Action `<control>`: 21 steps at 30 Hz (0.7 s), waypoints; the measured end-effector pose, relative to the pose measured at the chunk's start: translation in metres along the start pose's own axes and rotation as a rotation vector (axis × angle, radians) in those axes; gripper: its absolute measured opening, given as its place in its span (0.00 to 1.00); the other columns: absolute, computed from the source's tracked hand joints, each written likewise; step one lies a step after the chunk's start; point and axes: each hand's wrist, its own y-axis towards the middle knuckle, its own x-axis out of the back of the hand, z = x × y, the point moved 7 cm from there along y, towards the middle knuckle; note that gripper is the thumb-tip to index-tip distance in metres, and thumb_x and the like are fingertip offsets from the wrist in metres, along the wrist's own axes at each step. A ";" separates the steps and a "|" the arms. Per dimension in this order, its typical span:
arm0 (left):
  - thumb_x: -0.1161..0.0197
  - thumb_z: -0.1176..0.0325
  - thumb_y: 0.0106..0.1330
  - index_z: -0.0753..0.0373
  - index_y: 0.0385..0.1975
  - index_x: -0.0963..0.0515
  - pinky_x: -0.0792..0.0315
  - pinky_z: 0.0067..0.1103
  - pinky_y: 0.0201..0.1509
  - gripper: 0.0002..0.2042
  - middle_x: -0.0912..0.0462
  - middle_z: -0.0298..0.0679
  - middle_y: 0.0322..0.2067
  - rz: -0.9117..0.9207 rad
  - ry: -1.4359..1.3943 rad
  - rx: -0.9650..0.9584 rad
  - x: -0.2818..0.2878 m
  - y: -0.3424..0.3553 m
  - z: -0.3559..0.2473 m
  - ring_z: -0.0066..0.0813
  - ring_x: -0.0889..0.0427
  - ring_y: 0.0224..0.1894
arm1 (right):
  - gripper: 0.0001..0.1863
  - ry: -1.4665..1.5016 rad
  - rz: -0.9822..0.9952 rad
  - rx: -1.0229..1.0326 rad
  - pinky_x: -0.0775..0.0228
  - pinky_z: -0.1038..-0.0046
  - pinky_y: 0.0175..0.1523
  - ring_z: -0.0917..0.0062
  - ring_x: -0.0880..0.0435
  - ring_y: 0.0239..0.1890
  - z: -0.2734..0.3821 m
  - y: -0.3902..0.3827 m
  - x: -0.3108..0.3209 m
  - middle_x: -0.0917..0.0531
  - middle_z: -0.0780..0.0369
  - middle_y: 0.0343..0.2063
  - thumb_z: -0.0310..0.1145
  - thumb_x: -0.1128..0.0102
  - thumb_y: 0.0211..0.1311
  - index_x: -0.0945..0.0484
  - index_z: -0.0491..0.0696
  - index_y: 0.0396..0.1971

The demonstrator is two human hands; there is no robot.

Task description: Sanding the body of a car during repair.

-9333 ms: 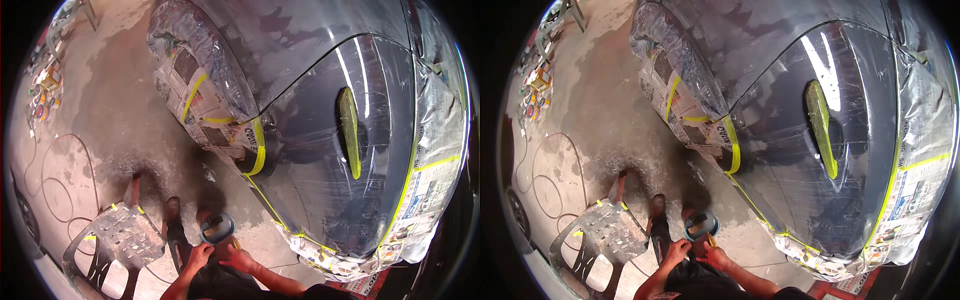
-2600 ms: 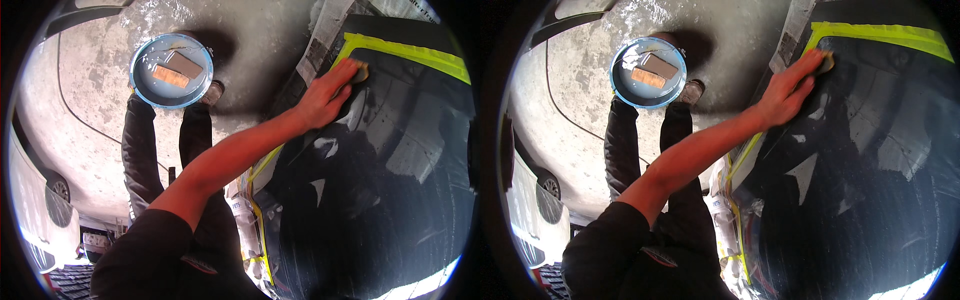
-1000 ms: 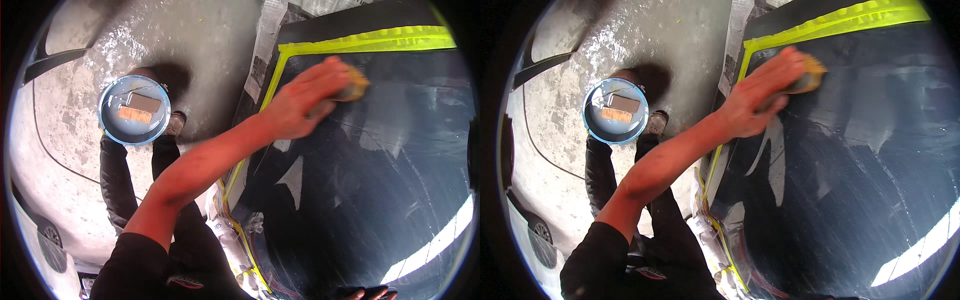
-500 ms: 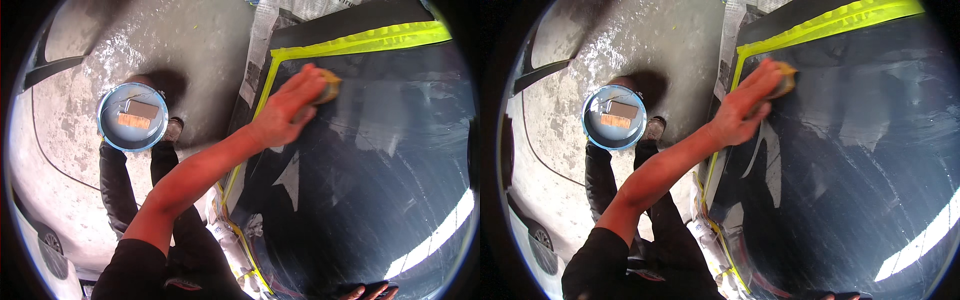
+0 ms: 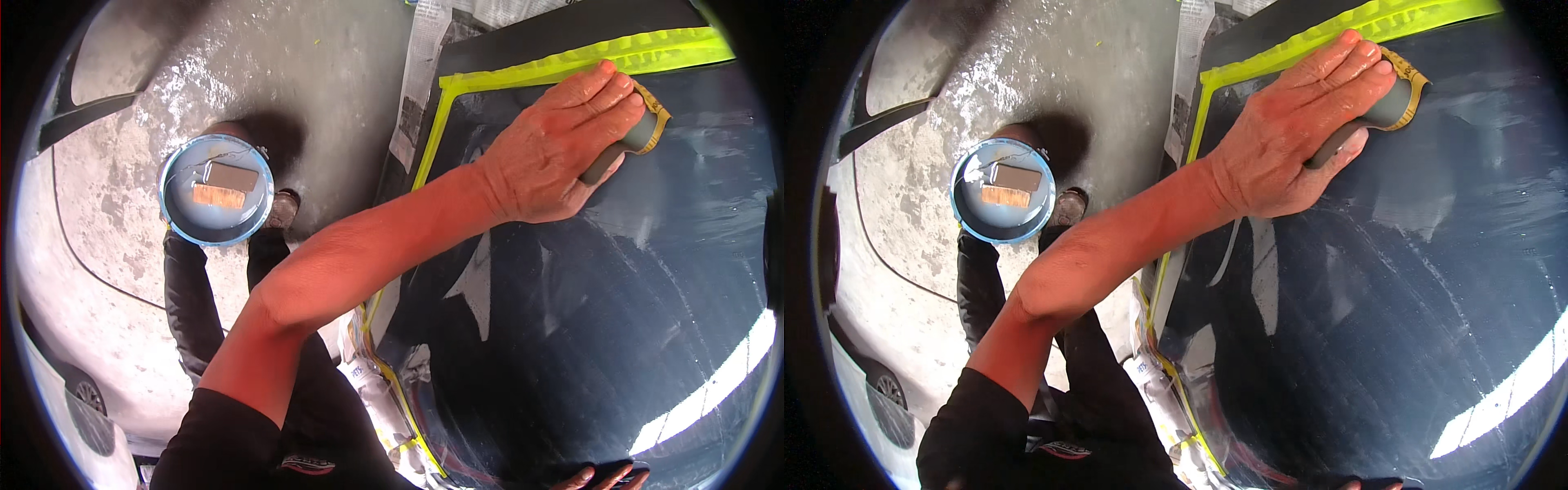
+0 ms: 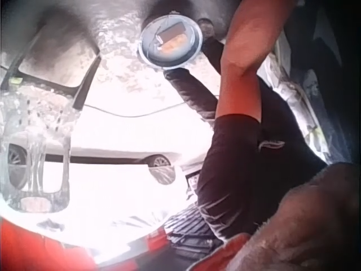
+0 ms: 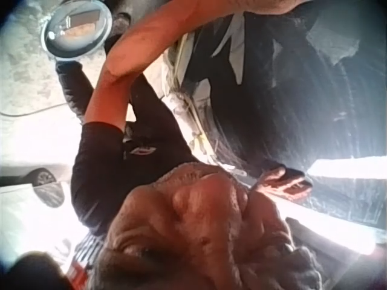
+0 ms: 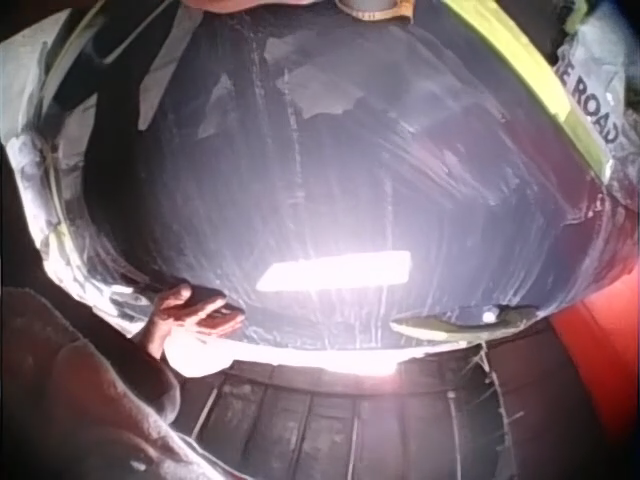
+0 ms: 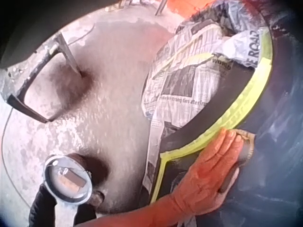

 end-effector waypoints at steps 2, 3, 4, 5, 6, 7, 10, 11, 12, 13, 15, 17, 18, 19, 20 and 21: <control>0.40 0.75 0.73 0.65 0.73 0.31 0.42 0.41 0.83 0.28 0.32 0.50 0.75 0.018 -0.016 -0.015 0.009 -0.025 0.005 0.52 0.40 0.80 | 0.38 0.017 0.003 -0.010 0.29 0.30 0.60 0.29 0.25 0.60 -0.001 0.001 0.001 0.30 0.29 0.64 0.55 0.47 0.77 0.39 0.49 0.78; 0.39 0.73 0.73 0.65 0.73 0.31 0.41 0.41 0.82 0.28 0.32 0.50 0.74 0.043 0.016 0.035 0.016 -0.054 0.016 0.52 0.40 0.80 | 0.38 0.027 -0.005 -0.008 0.29 0.30 0.60 0.29 0.25 0.60 -0.001 0.003 0.001 0.30 0.29 0.64 0.55 0.47 0.77 0.39 0.49 0.78; 0.38 0.72 0.73 0.64 0.73 0.31 0.40 0.41 0.82 0.28 0.32 0.51 0.74 0.068 0.040 0.088 0.019 -0.070 0.022 0.52 0.39 0.80 | 0.38 0.029 -0.007 -0.002 0.29 0.30 0.59 0.30 0.25 0.60 -0.001 0.002 0.002 0.30 0.29 0.64 0.55 0.47 0.77 0.38 0.49 0.78; 0.38 0.72 0.73 0.64 0.73 0.31 0.40 0.41 0.82 0.28 0.32 0.51 0.74 0.067 0.042 0.087 0.017 -0.068 0.022 0.52 0.39 0.80 | 0.38 0.030 -0.009 0.002 0.28 0.31 0.59 0.30 0.25 0.60 -0.001 0.003 0.001 0.29 0.29 0.63 0.55 0.47 0.77 0.38 0.48 0.77; 0.38 0.71 0.73 0.64 0.73 0.32 0.40 0.41 0.82 0.28 0.32 0.50 0.74 0.036 -0.025 0.063 0.017 -0.065 0.020 0.52 0.39 0.80 | 0.38 0.031 -0.012 0.002 0.28 0.31 0.59 0.30 0.25 0.60 0.000 0.003 0.001 0.29 0.29 0.63 0.55 0.47 0.77 0.38 0.48 0.77; 0.38 0.71 0.73 0.64 0.74 0.32 0.40 0.41 0.82 0.29 0.32 0.50 0.75 0.005 -0.092 0.040 0.015 -0.062 0.019 0.52 0.39 0.80 | 0.37 0.026 -0.032 0.003 0.28 0.31 0.59 0.30 0.25 0.60 0.000 0.004 0.001 0.29 0.30 0.64 0.55 0.47 0.78 0.37 0.49 0.77; 0.39 0.75 0.72 0.60 0.76 0.34 0.43 0.43 0.84 0.31 0.34 0.49 0.76 0.018 -0.066 -0.026 -0.010 0.030 -0.024 0.51 0.41 0.81 | 0.37 0.031 -0.058 0.001 0.28 0.32 0.61 0.32 0.24 0.61 0.001 0.002 -0.003 0.29 0.31 0.64 0.56 0.49 0.78 0.36 0.49 0.77; 0.39 0.75 0.72 0.60 0.76 0.34 0.43 0.43 0.84 0.31 0.34 0.49 0.76 0.018 -0.069 -0.028 -0.011 0.024 -0.025 0.51 0.41 0.81 | 0.36 0.038 -0.083 -0.014 0.29 0.33 0.61 0.33 0.24 0.62 0.000 0.002 -0.002 0.28 0.32 0.64 0.56 0.49 0.79 0.35 0.49 0.77; 0.38 0.77 0.71 0.59 0.76 0.34 0.43 0.43 0.84 0.32 0.34 0.48 0.76 0.019 -0.079 -0.007 -0.009 0.009 -0.017 0.51 0.42 0.81 | 0.36 0.038 -0.089 -0.018 0.29 0.33 0.61 0.33 0.24 0.62 0.001 0.002 -0.003 0.28 0.32 0.64 0.56 0.49 0.79 0.35 0.49 0.77; 0.38 0.78 0.70 0.59 0.76 0.34 0.44 0.43 0.84 0.33 0.34 0.48 0.76 0.019 -0.088 0.020 -0.006 -0.012 -0.010 0.51 0.42 0.81 | 0.36 0.041 -0.085 -0.018 0.29 0.33 0.62 0.34 0.25 0.62 -0.002 0.001 -0.004 0.28 0.32 0.64 0.56 0.50 0.79 0.34 0.49 0.76; 0.37 0.78 0.69 0.58 0.75 0.33 0.43 0.43 0.84 0.32 0.34 0.48 0.76 0.066 -0.062 0.199 0.014 -0.074 0.024 0.51 0.42 0.81 | 0.36 0.053 -0.088 -0.024 0.30 0.34 0.63 0.34 0.25 0.63 -0.003 0.001 -0.003 0.28 0.33 0.64 0.57 0.50 0.79 0.34 0.49 0.76; 0.35 0.76 0.68 0.60 0.73 0.32 0.39 0.43 0.82 0.31 0.31 0.51 0.73 0.062 -0.046 0.229 0.020 -0.076 0.026 0.53 0.38 0.79 | 0.36 0.036 -0.106 -0.027 0.30 0.34 0.64 0.35 0.25 0.63 -0.003 0.001 -0.002 0.28 0.34 0.65 0.57 0.50 0.79 0.32 0.48 0.75; 0.33 0.74 0.68 0.62 0.72 0.31 0.35 0.43 0.80 0.30 0.28 0.54 0.70 0.058 -0.033 0.263 0.025 -0.070 0.024 0.56 0.34 0.77 | 0.36 0.037 -0.105 -0.025 0.30 0.34 0.64 0.35 0.25 0.63 -0.002 0.002 -0.003 0.28 0.34 0.65 0.57 0.50 0.79 0.32 0.48 0.75; 0.34 0.75 0.68 0.62 0.71 0.29 0.35 0.42 0.80 0.29 0.27 0.54 0.70 -0.057 -0.062 0.021 0.013 -0.044 0.012 0.54 0.34 0.77 | 0.36 0.042 -0.104 -0.028 0.31 0.34 0.64 0.36 0.25 0.64 -0.001 0.002 -0.003 0.28 0.34 0.65 0.58 0.50 0.79 0.32 0.48 0.75; 0.34 0.75 0.68 0.62 0.71 0.29 0.35 0.42 0.80 0.29 0.27 0.54 0.70 -0.055 -0.062 0.029 0.006 -0.016 0.005 0.54 0.34 0.77 | 0.36 0.048 -0.099 -0.029 0.31 0.34 0.65 0.36 0.25 0.64 -0.001 0.001 -0.003 0.28 0.35 0.65 0.58 0.50 0.79 0.32 0.48 0.75; 0.35 0.75 0.68 0.62 0.71 0.29 0.36 0.42 0.81 0.29 0.27 0.54 0.70 -0.053 -0.042 -0.015 0.001 0.009 -0.007 0.54 0.34 0.77 | 0.36 0.043 -0.089 -0.023 0.31 0.34 0.65 0.36 0.25 0.64 -0.002 -0.001 -0.004 0.28 0.35 0.65 0.58 0.50 0.79 0.32 0.48 0.75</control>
